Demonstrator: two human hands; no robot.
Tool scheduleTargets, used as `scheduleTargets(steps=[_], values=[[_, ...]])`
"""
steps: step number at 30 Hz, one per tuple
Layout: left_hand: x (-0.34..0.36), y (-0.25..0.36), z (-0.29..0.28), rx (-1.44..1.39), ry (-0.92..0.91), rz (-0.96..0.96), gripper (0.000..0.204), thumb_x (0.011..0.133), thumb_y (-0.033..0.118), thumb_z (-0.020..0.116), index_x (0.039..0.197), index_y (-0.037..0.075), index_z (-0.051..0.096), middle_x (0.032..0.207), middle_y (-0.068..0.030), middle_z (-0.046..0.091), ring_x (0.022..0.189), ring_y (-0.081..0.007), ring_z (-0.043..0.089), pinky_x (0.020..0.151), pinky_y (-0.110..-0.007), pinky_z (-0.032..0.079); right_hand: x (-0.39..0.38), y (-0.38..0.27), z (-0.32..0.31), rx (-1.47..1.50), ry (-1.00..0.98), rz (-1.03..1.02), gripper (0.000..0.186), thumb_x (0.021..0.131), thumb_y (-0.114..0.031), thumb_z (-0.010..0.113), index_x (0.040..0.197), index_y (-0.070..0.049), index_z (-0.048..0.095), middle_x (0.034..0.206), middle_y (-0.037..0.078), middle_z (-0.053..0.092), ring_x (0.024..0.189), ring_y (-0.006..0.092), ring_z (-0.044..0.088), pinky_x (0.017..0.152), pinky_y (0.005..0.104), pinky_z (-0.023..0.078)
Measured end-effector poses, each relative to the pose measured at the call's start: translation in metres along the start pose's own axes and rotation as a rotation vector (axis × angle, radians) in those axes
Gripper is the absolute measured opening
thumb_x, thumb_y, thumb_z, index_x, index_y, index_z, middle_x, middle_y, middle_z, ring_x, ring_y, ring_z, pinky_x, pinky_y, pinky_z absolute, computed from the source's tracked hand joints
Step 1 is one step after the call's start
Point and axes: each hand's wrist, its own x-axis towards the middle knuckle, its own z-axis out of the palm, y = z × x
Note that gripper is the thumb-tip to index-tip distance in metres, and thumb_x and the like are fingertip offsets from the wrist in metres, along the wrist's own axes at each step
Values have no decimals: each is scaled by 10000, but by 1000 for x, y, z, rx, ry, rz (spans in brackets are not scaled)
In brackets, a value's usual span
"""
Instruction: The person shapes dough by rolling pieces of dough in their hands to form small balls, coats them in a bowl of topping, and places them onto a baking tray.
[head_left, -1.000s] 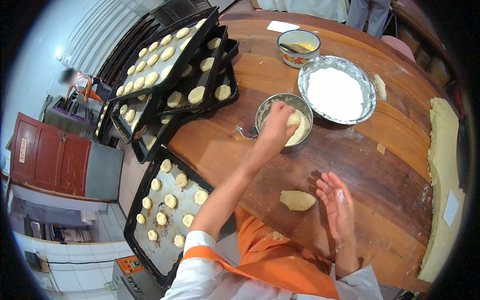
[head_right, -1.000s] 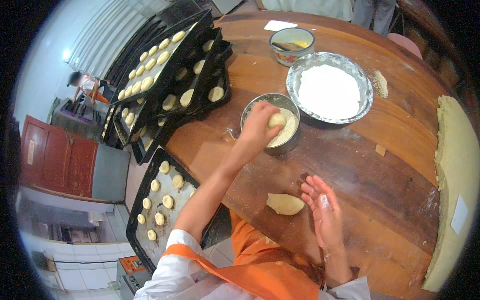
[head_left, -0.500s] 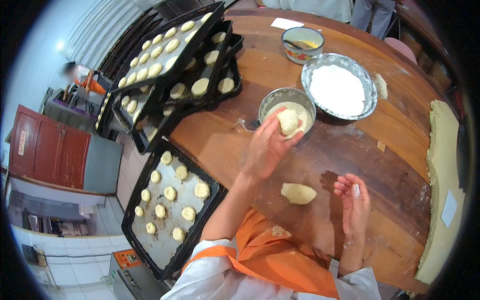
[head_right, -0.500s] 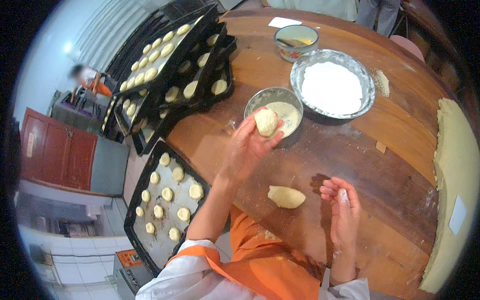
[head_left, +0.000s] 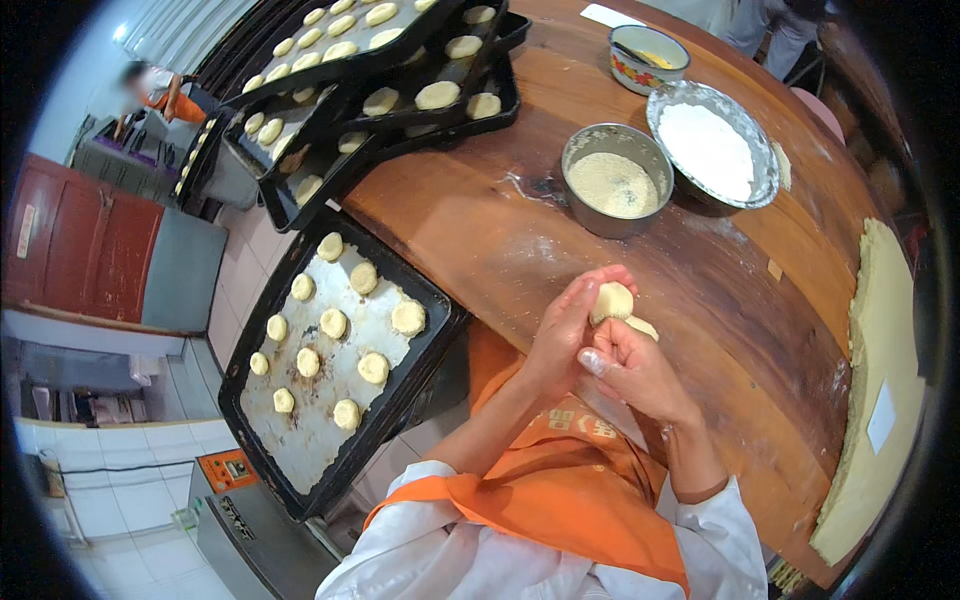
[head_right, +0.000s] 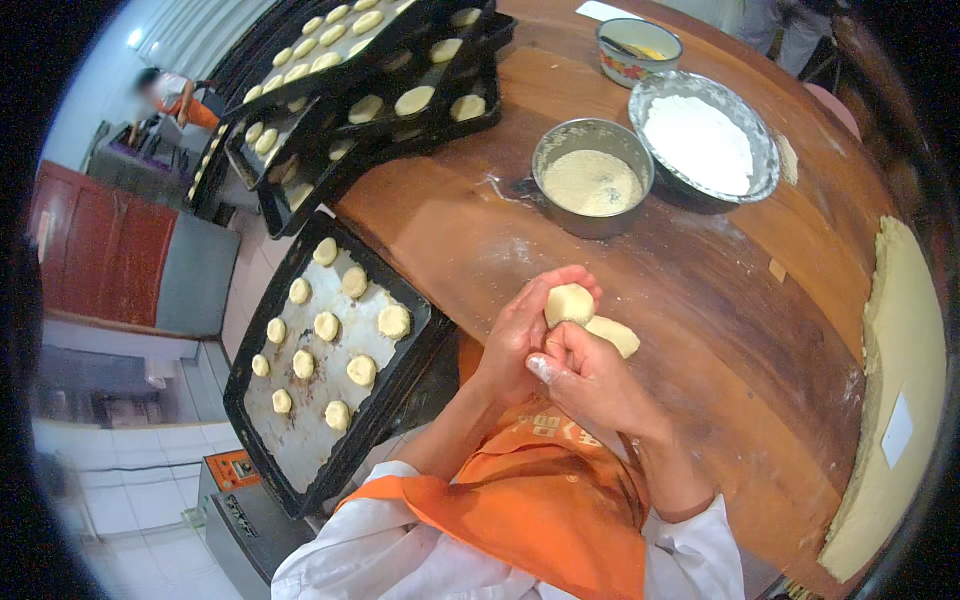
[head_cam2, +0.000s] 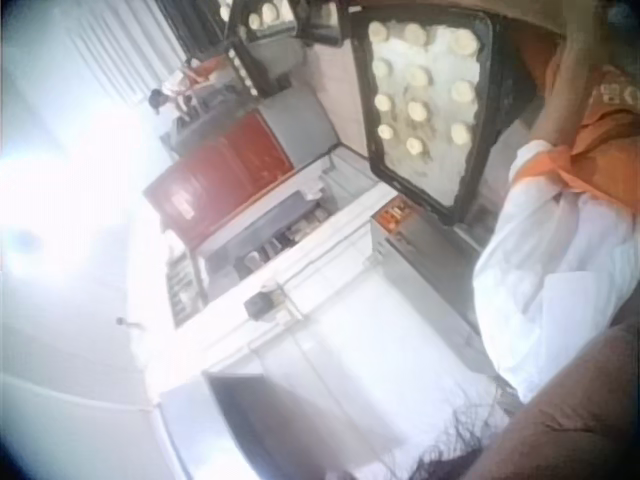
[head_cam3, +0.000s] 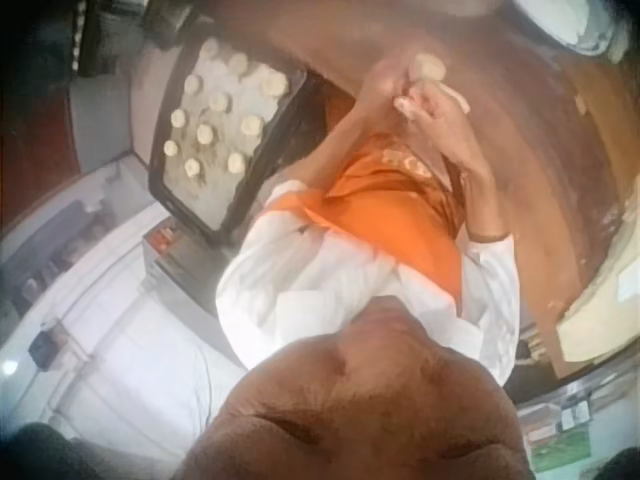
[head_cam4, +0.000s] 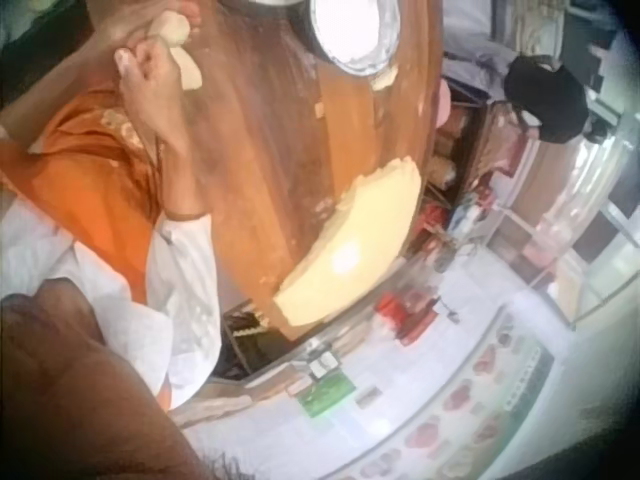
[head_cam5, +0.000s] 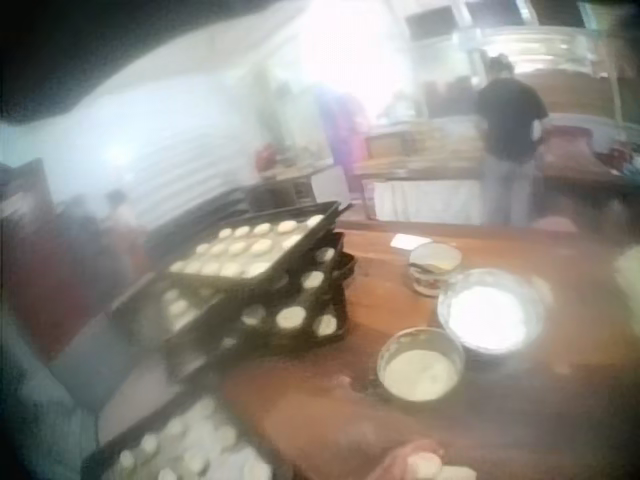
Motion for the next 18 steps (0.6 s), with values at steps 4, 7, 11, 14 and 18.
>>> scheduleTargets(steps=[4,7,11,14,18], values=[[-16,-2,-18,-69,6,39,465,940,384,305,1185,10,435,1086,-98,534,1017,-186,516,891,-314,416,22,14,6,-112,5,28,184,872,-214,524,774,-91,428,611,-26,431,441,41,358,383,181,258],[-23,-6,-37,-171,-64,91,436,935,368,347,1201,33,434,1072,-74,545,967,-156,534,850,-280,434,27,11,21,-117,-45,14,131,855,-178,515,810,-99,421,593,-35,394,429,40,356,376,179,261],[-46,30,-46,158,183,375,393,865,169,544,1223,57,425,1025,-27,548,908,-101,533,792,-251,456,-16,-3,35,-169,-38,-166,243,838,-256,561,830,-102,372,570,-44,346,395,35,334,337,178,244],[-102,57,-94,442,581,542,389,834,53,507,1214,51,424,1019,-49,551,919,-126,547,827,-259,460,-8,-8,32,-34,90,-377,188,903,-280,487,872,-110,413,486,-60,289,372,24,277,347,177,209],[-215,89,-145,586,1160,530,294,786,29,511,1078,41,480,960,-60,535,868,-140,538,773,-245,451,11,14,-16,-26,199,-237,133,929,-231,439,903,-102,450,497,-54,298,394,28,270,395,172,241]])
